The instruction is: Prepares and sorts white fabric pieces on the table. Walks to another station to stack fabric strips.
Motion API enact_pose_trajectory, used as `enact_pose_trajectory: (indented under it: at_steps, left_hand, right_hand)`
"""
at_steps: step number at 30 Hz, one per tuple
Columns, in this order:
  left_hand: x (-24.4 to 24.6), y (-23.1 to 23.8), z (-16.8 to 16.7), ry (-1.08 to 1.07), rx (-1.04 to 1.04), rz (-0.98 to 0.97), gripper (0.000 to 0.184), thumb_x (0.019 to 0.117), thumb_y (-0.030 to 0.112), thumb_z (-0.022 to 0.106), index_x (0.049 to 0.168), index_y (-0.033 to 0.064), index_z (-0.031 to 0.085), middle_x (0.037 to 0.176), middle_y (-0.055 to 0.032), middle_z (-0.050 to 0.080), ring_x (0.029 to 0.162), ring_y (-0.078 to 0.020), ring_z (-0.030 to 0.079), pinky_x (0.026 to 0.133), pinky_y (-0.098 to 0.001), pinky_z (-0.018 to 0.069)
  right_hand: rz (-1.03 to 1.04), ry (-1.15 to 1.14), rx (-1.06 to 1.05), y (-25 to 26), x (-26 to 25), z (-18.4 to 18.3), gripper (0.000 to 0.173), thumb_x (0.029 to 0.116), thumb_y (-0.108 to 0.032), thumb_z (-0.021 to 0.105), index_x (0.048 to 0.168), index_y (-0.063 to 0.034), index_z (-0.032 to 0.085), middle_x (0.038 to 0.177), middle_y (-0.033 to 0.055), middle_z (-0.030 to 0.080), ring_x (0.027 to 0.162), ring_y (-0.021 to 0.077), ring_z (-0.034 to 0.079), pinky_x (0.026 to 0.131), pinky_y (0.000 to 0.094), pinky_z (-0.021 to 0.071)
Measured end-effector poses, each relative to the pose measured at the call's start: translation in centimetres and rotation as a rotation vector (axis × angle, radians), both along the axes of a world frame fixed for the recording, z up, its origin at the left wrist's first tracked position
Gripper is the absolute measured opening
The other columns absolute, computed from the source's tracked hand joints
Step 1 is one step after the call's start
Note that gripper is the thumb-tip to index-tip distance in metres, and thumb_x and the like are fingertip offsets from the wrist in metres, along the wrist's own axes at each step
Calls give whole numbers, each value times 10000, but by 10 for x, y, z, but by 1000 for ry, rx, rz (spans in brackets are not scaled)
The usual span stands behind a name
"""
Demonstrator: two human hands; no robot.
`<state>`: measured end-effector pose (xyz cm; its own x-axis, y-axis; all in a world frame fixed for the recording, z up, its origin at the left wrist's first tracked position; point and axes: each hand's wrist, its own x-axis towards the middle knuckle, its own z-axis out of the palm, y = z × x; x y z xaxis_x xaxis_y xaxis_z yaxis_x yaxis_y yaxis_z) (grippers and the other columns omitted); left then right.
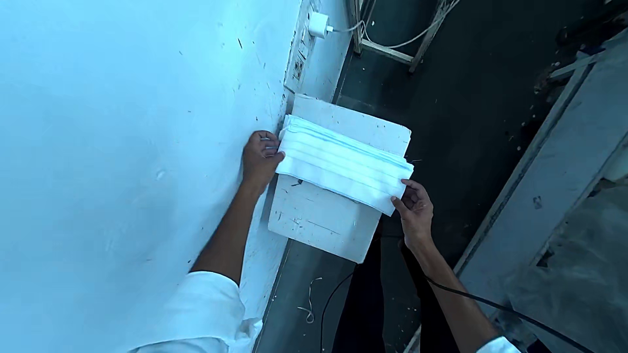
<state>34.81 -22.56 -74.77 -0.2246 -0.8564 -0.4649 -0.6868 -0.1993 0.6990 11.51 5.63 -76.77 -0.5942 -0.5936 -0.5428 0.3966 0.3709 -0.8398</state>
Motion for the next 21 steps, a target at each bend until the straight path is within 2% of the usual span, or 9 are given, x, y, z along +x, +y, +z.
enact_pose_trajectory:
  at_steps: [3,6,8,10,15,16,19,21]
  left_hand:
    - [-8,4,-3,29,-33,67,485,902,-32,720,1325,-6,484,1191,-184,651,973,-212,692,857,-385,583]
    - [-17,1,4,85,-101,48,385,898,-61,696,1236,-10,519,1082,-132,646,888,-139,668,796,-305,575]
    - [-22,-2,8,117,-121,41,342,891,-68,685,1193,-6,537,1044,-99,626,869,-106,649,781,-273,568]
    - [-24,-4,7,106,-110,41,329,897,-71,667,1196,-11,545,1051,-102,613,873,-105,636,783,-269,559]
    - [-25,-2,-3,-10,-30,19,422,908,2,727,1275,-13,519,1095,-154,642,880,-169,660,812,-367,571]
    - [-24,0,-3,-15,-31,13,439,905,-2,728,1286,-9,510,1082,-148,647,865,-158,664,804,-361,576]
    - [-23,11,13,17,-27,39,452,898,-49,697,1296,12,491,1015,-83,655,825,-85,650,775,-295,570]
    - [-20,28,39,53,-1,71,474,890,-80,663,1311,27,474,1012,-37,651,859,-49,650,807,-283,573]
  right_hand:
    - [-74,-30,43,-1,2,-2,617,871,68,718,1384,-180,482,1070,20,676,893,112,684,777,281,590]
    - [-130,-14,44,-2,3,-2,633,879,83,708,1389,-175,435,1004,4,685,811,98,686,735,266,592]
    - [-156,-13,37,-3,5,-1,598,880,90,703,1357,-167,450,984,3,679,796,97,682,724,261,592]
    - [-168,-14,48,-3,7,-1,566,880,83,706,1327,-163,461,981,0,678,789,90,676,712,253,586]
    - [-178,-44,92,-3,9,0,506,901,51,704,1290,-168,466,1012,1,667,820,89,671,714,254,576]
    - [-174,-45,92,-3,9,1,498,901,52,704,1283,-165,469,1010,1,665,820,86,667,716,251,574]
    - [-142,-42,72,-4,6,11,450,904,57,690,1257,-151,505,1006,-1,661,817,75,654,710,226,561]
    - [-91,-26,28,-5,0,26,370,896,51,669,1206,-126,571,999,9,662,828,81,654,708,225,566]
